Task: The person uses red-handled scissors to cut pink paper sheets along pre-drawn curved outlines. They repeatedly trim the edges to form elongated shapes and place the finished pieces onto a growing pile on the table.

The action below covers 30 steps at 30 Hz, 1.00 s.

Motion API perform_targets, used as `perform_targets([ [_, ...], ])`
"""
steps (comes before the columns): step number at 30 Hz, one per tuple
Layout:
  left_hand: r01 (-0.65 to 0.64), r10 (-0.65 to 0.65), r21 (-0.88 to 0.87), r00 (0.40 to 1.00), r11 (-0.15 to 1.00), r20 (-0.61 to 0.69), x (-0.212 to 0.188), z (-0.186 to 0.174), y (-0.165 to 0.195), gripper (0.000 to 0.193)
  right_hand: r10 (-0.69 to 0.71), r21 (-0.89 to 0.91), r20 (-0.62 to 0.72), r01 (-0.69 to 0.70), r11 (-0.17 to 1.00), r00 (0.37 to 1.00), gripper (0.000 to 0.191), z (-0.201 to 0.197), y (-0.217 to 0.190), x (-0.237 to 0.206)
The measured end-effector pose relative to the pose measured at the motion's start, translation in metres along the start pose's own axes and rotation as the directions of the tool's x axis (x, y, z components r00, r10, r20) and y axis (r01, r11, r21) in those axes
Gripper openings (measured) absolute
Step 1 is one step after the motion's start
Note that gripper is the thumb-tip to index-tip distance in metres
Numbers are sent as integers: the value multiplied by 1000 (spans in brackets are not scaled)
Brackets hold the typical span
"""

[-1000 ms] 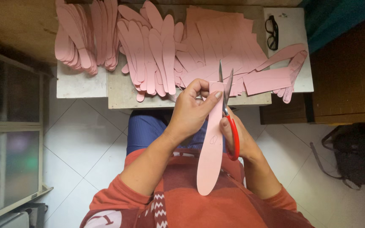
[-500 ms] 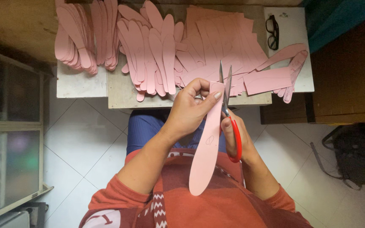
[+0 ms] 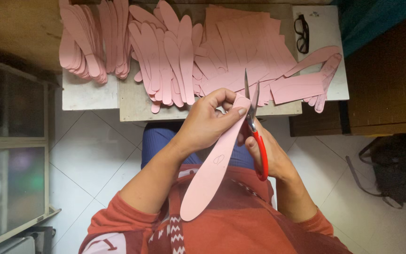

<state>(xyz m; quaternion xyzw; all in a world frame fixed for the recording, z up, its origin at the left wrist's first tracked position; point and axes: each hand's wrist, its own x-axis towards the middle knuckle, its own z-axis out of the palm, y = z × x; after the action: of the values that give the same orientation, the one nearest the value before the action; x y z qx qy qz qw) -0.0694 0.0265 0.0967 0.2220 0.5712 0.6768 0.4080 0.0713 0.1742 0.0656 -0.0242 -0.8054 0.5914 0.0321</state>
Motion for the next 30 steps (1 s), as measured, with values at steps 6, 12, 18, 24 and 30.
perform_targets([
  [6, -14, 14, 22, 1000, 1000, -12, -1, 2, 0, 21, 34, -35, 4, -34, 999, 999, 105, 0, -5, 0],
  [12, -152, 153, 188, 988, 970, 12, 3, -5, -6, 23, 58, -2, -24, -58, 998, 998, 92, 2, -5, -5],
  [18, -84, 69, 209, 995, 974, 79, -1, -15, 4, 26, 97, 62, 29, -98, 993, 995, 85, -4, -7, -14],
  [24, -11, -22, 304, 994, 952, 106, -4, -25, 7, 25, 157, 12, 99, -159, 987, 983, 67, -16, -6, -23],
  [30, -114, 55, 361, 984, 926, 171, -2, -34, 1, 28, 246, -95, 54, -241, 966, 968, 45, -18, 2, -27],
])
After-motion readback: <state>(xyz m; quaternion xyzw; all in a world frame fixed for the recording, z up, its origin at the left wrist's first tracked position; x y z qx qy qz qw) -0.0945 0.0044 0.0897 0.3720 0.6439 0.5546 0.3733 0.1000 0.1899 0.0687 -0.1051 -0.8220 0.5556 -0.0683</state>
